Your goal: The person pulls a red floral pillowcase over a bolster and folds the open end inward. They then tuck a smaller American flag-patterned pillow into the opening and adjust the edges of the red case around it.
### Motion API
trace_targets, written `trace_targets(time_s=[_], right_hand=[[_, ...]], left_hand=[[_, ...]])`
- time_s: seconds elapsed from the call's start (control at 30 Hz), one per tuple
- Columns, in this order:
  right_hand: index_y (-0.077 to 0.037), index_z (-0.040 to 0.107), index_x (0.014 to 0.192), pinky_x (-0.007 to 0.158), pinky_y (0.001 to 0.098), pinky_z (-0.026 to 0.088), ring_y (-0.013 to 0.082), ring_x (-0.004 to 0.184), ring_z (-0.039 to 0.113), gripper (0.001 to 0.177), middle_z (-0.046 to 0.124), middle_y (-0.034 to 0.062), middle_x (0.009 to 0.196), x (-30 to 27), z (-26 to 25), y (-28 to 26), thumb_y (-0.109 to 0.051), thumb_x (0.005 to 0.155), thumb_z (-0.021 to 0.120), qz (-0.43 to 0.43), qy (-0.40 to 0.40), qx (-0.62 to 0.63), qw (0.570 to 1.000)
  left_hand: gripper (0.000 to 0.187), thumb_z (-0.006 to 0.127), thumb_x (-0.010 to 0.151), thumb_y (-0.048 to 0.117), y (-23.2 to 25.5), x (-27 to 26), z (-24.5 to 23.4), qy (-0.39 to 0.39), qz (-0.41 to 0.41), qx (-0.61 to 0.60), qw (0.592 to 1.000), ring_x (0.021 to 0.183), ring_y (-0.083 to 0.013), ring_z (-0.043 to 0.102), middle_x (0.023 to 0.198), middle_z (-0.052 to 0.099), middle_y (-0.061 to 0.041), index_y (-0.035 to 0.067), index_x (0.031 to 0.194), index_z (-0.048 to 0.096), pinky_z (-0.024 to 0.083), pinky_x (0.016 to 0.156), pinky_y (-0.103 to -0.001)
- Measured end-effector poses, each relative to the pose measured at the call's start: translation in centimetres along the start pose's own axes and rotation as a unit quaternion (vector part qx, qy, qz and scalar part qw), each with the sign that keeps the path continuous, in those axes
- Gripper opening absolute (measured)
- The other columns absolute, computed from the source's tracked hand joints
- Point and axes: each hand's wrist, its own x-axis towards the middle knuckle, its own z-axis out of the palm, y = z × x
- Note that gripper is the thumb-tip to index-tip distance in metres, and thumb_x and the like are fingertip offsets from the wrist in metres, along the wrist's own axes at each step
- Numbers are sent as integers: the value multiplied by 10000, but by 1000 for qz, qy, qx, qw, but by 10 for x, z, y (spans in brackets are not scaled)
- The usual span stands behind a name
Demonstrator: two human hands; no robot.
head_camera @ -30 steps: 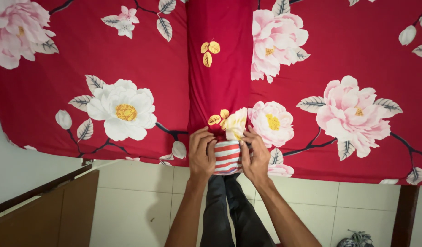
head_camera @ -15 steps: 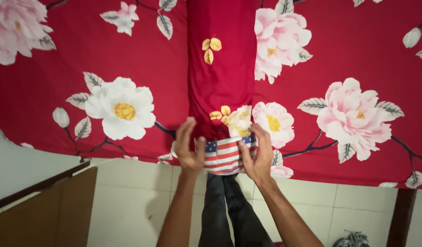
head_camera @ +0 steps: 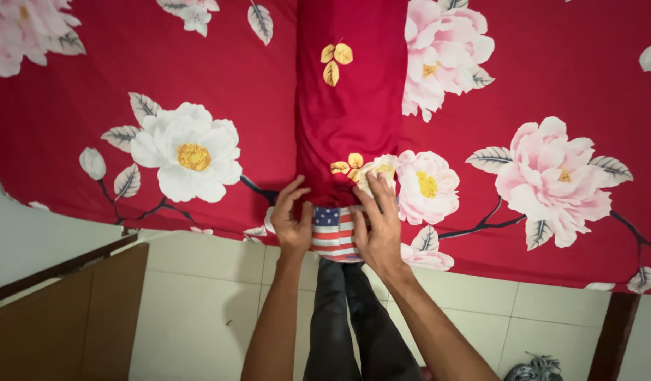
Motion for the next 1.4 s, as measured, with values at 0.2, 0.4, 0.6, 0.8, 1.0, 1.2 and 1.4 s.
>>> trace_targets(time_s=[0.2, 0.4, 0.6, 0.8, 1.0, 1.2, 1.4], right_hand=[[2, 698, 1100, 1185, 495, 435, 431, 1431, 505, 176, 585, 216, 1442, -6, 4, 10, 22, 925, 695, 21, 26, 7, 999], [24, 667, 1017, 1167, 506, 449, 441, 1421, 515, 75, 613, 225, 1398, -17, -1, 12, 46, 945, 656, 18, 11, 23, 1000], [34, 644, 1000, 1180, 524, 429, 443, 1429, 504, 50, 617, 235, 1371, -24, -4, 9, 43, 952, 654, -1, 12, 18, 1000], [45, 643, 1020, 1167, 513, 443, 443, 1423, 512, 74, 623, 236, 1362, -24, -6, 9, 42, 950, 667, 7, 15, 20, 1000], [16, 631, 1055, 1123, 435, 534, 436, 1438, 548, 82, 575, 207, 1449, -7, -13, 1, 25, 980, 663, 23, 6, 88, 996], [-10, 720, 1081, 1129, 494, 442, 421, 1389, 493, 213, 513, 247, 1479, 2, -9, -1, -7, 870, 747, -48, -11, -3, 999], [-3, 699, 1126, 1133, 520, 444, 399, 1397, 510, 239, 583, 190, 1428, 18, -11, -7, 14, 891, 740, -58, 11, -74, 996]], left_hand=[[123, 629, 967, -57, -7, -10, 7, 27, -27, -42, 998, 1237, -308, 673, 1327, 690, -185, -34, 1076, 682, 526, 1067, -388], [97, 588, 990, -49, 8, -16, 8, 32, -9, -81, 996, 1284, -339, 646, 1302, 681, -203, -61, 1058, 655, 520, 1096, -416], [122, 588, 946, -51, 7, -22, 9, 46, 12, -34, 998, 1262, -360, 670, 1271, 695, -201, -52, 1041, 664, 556, 1070, -423], [124, 629, 945, -76, 13, -20, 11, 59, 16, -2, 998, 1235, -355, 683, 1229, 707, -193, -41, 1049, 686, 560, 1044, -419], [152, 674, 975, 14, 11, -8, 20, 138, -68, -158, 975, 1210, -258, 656, 1239, 649, -128, 34, 1064, 552, 527, 1064, -375], [125, 773, 936, 74, 11, 1, 19, 104, -42, 31, 993, 1201, -299, 663, 1282, 664, -147, 11, 946, 666, 536, 1020, -395], [178, 781, 905, 56, 32, 9, 12, 65, 9, 50, 997, 1261, -333, 594, 1328, 637, -153, 0, 1069, 737, 499, 1042, -429]])
